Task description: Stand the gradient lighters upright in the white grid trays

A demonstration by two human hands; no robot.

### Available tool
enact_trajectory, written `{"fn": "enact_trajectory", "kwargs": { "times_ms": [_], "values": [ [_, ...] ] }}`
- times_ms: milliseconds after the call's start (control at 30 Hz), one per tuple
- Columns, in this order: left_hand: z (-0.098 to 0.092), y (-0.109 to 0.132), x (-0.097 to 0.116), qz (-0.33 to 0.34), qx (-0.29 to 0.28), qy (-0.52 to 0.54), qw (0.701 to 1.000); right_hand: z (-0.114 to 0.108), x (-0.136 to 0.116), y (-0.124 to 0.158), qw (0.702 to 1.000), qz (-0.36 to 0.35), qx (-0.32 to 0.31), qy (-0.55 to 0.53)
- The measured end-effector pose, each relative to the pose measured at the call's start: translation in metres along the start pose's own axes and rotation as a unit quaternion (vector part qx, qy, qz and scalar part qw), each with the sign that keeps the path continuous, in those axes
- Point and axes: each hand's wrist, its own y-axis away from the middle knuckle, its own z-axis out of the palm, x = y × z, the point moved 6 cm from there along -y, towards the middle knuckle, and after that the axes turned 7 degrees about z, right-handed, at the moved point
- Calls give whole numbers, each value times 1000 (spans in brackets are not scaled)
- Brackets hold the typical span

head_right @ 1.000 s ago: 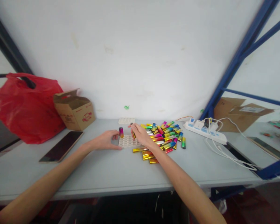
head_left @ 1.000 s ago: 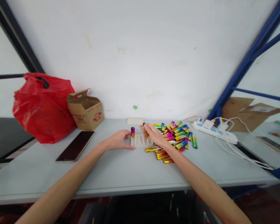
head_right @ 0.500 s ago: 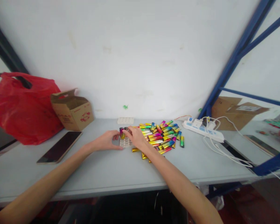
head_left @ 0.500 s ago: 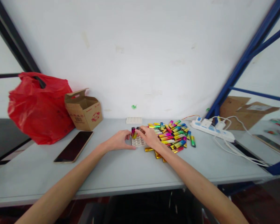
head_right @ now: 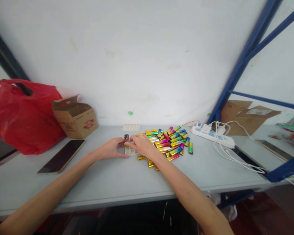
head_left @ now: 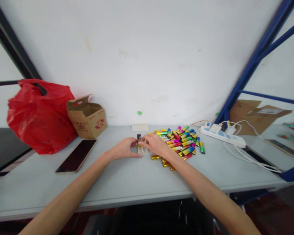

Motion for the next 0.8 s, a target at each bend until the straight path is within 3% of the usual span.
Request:
{"fn": "enact_trajectory", "kwargs": {
  "times_ms": [100,200,367,500,633,800],
  "values": [
    [-2,0,-1,-1,-6,-13,1000,-26,25,3,998,37,38,32],
    [-4,0,-5,-4,-11,-23,1000,-52,69,9,983,124,69,114],
    [-5,0,-9,-4,-10,-27,1000,-61,125,16,947,250,29,201],
    [-5,0,-8,-3,-14,-30,999,-50,134,14,930,288,6,227],
    [-6,0,-6,-2,-8,-31,999,-45,138,13,935,288,19,208],
    [-5,0,-5,-1,-5,-23,1000,-56,135,7,967,231,100,48]
  ]
}}
